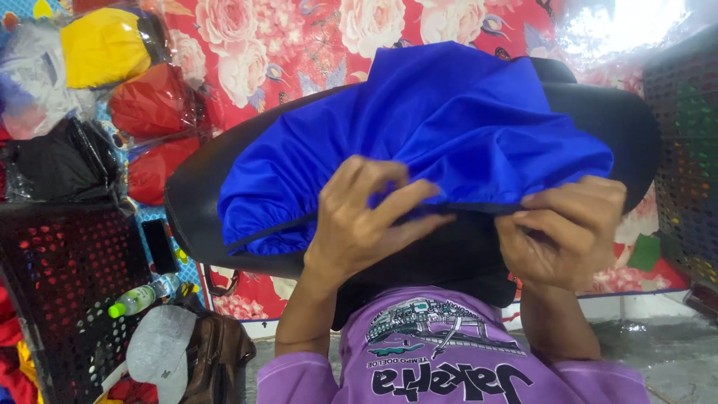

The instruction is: Fitting a blue elasticated fabric cover onto a black seat and trimming the edges with scissors.

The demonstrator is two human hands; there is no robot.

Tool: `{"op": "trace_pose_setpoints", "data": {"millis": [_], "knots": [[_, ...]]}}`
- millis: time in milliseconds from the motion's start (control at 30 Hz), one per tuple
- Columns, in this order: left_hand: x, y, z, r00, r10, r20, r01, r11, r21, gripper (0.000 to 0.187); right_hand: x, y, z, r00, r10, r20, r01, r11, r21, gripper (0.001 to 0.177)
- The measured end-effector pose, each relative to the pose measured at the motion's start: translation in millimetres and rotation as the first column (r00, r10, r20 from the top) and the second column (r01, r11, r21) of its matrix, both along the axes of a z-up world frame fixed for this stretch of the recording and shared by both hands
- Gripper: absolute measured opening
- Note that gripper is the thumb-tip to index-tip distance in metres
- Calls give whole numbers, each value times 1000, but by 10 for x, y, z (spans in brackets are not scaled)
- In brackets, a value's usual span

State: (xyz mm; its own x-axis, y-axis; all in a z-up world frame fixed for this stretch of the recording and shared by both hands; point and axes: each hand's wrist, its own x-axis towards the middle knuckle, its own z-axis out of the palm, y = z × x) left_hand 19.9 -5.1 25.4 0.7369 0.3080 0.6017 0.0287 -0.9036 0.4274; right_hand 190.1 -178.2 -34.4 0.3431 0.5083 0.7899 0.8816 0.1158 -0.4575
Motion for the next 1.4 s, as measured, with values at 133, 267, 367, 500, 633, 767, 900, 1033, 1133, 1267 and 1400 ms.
{"op": "trace_pose_setpoints", "data": {"millis": [133,267,367,500,633,767,900,1033,1133,1267,1400], "knots": [[42,38,-159,991,-29,129,24,999,38,3,-22,147,136,1000,7,20,-8,999,36,36],[-19,92,-288,960,37,279,-60,995,77,11,-48,206,376,995,-25,96,39,989,-146,26],[3,92,-168,983,100,157,-112,991,68,17,-48,257,378,999,-14,35,17,994,-112,26],[33,93,-32,993,70,94,-76,995,68,25,-47,373,444,997,69,46,-68,997,-23,21],[290,137,85,919,27,394,-67,994,87,10,-221,801,826,991,-24,128,-4,977,211,31],[267,236,52,882,65,467,-89,996,28,10,-34,656,681,964,-90,251,47,984,170,23],[124,298,-4,942,71,328,-63,997,-35,19,74,455,532,977,-70,202,93,989,-111,17],[147,337,-50,931,75,357,-65,997,-39,19,142,646,342,949,-197,246,162,975,155,15],[140,383,-87,923,94,374,-92,996,-24,21,56,501,535,987,-92,133,102,992,-70,15],[81,448,-175,923,89,374,-87,996,-24,24,160,467,294,982,-150,111,147,989,33,24],[30,489,-217,916,113,386,-108,994,-33,20,261,470,367,974,-160,159,149,986,77,22]]}}
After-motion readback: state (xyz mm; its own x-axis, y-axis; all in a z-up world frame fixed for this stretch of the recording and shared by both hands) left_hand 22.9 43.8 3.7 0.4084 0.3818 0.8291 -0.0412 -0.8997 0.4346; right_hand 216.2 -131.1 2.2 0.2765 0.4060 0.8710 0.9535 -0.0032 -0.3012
